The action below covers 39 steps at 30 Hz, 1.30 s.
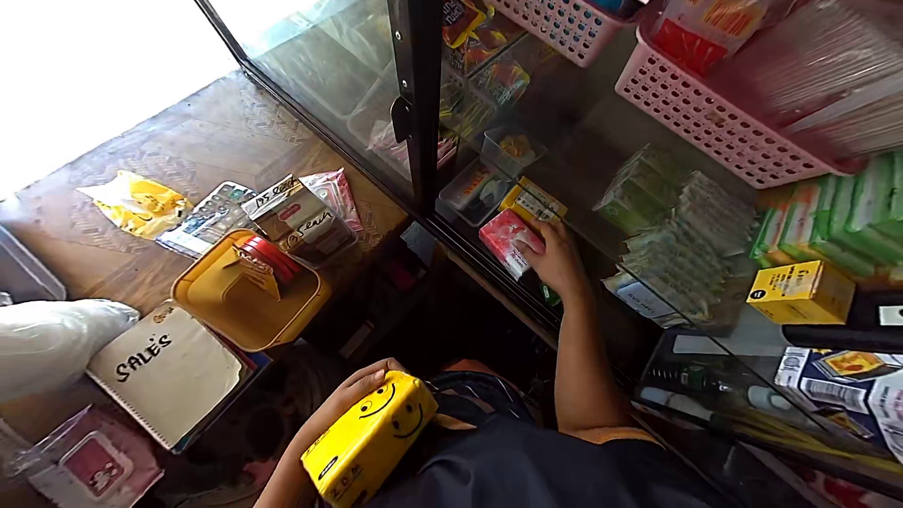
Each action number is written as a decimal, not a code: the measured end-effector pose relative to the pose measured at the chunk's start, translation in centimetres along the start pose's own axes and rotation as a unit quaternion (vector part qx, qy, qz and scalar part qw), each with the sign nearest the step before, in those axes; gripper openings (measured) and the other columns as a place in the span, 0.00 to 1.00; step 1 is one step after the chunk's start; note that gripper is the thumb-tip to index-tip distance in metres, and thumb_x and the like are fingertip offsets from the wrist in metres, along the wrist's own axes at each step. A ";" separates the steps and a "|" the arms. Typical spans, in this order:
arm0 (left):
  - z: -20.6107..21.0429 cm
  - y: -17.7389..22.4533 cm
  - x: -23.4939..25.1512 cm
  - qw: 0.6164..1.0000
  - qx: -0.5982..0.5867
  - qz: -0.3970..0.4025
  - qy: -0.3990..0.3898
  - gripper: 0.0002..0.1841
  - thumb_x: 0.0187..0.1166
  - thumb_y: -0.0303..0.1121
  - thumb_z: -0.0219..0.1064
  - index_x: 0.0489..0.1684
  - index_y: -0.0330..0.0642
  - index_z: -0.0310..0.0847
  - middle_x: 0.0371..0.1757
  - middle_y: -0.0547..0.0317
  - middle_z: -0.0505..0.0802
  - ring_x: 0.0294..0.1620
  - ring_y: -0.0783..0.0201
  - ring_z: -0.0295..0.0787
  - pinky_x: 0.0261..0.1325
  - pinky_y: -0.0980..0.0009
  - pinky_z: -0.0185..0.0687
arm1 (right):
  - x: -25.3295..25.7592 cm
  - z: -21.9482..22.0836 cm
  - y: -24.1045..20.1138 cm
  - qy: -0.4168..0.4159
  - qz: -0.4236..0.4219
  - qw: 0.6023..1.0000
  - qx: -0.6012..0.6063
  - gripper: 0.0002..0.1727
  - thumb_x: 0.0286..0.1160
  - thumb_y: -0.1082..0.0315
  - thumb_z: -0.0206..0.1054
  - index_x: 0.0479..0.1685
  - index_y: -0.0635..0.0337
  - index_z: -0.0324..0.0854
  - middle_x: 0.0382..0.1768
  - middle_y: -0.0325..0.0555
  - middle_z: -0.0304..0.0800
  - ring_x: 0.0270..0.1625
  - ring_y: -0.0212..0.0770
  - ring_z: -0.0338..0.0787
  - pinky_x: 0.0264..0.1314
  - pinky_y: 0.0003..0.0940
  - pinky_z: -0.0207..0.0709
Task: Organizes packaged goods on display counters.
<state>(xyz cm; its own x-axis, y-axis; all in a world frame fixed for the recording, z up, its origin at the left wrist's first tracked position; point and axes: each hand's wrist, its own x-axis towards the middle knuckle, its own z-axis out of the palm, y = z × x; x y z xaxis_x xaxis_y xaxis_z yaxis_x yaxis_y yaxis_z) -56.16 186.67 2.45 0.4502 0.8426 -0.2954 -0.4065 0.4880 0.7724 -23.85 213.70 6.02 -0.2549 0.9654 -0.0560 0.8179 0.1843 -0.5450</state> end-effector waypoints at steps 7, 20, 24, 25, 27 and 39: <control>1.4 2.6 2.5 0.969 0.003 -0.035 0.246 0.16 0.95 0.39 0.47 0.53 0.44 0.81 0.38 0.63 0.93 0.37 0.74 0.90 0.42 0.76 0.88 | -11.1 3.3 -7.0 -0.346 -0.101 0.862 0.357 0.58 0.59 0.31 0.76 0.94 0.41 0.56 0.95 0.39 0.50 0.86 0.45 0.72 0.69 0.52 0.85; 2.7 2.3 4.1 0.953 0.206 0.024 0.221 0.45 0.70 0.43 0.79 0.86 0.41 0.56 0.61 0.50 0.92 0.55 0.61 0.95 0.59 0.63 0.93 | -10.4 3.8 -7.9 -0.195 -0.061 0.918 0.340 0.28 0.87 0.61 0.61 0.85 0.57 0.69 0.76 0.50 0.81 0.69 0.42 0.87 0.71 0.43 0.82; 1.1 0.6 2.3 0.901 0.324 0.059 0.284 0.39 0.64 0.44 0.82 0.75 0.38 0.69 0.63 0.51 0.90 0.58 0.63 0.93 0.57 0.64 0.92 | -2.1 0.0 -1.6 0.071 0.058 0.988 0.127 0.21 0.89 0.61 0.60 0.71 0.64 0.80 0.68 0.60 0.86 0.70 0.53 0.87 0.75 0.51 0.78; 0.9 0.2 1.9 0.895 0.328 0.071 0.295 0.38 0.64 0.43 0.82 0.73 0.38 0.70 0.62 0.52 0.90 0.58 0.64 0.92 0.57 0.65 0.92 | 0.2 -0.7 0.1 0.110 0.096 0.986 0.087 0.23 0.84 0.62 0.65 0.74 0.65 0.78 0.70 0.63 0.84 0.73 0.57 0.84 0.76 0.53 0.76; 0.6 -0.2 1.3 0.897 0.297 0.088 0.317 0.37 0.64 0.43 0.80 0.73 0.37 0.70 0.61 0.53 0.91 0.57 0.65 0.92 0.57 0.67 0.92 | 4.5 -1.5 3.2 0.102 0.144 0.984 0.027 0.36 0.72 0.64 0.76 0.81 0.64 0.70 0.76 0.66 0.76 0.79 0.62 0.77 0.81 0.58 0.69; 2.4 0.7 3.0 0.890 0.090 0.100 0.436 0.27 0.81 0.33 0.67 0.76 0.33 0.65 0.57 0.50 0.91 0.49 0.65 0.94 0.51 0.69 0.94 | 7.3 -2.7 6.0 0.053 0.174 0.939 0.293 0.47 0.72 0.54 0.75 0.92 0.46 0.53 0.71 0.56 0.81 0.58 0.50 0.89 0.56 0.48 0.86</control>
<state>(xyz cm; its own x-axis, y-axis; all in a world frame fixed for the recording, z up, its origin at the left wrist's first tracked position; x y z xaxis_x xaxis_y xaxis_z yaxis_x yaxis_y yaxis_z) -53.25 188.99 3.48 -0.4372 0.8025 -0.4061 -0.2407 0.3306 0.9126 -19.42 222.34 4.58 0.0531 0.9669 -0.2496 0.4105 -0.2490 -0.8772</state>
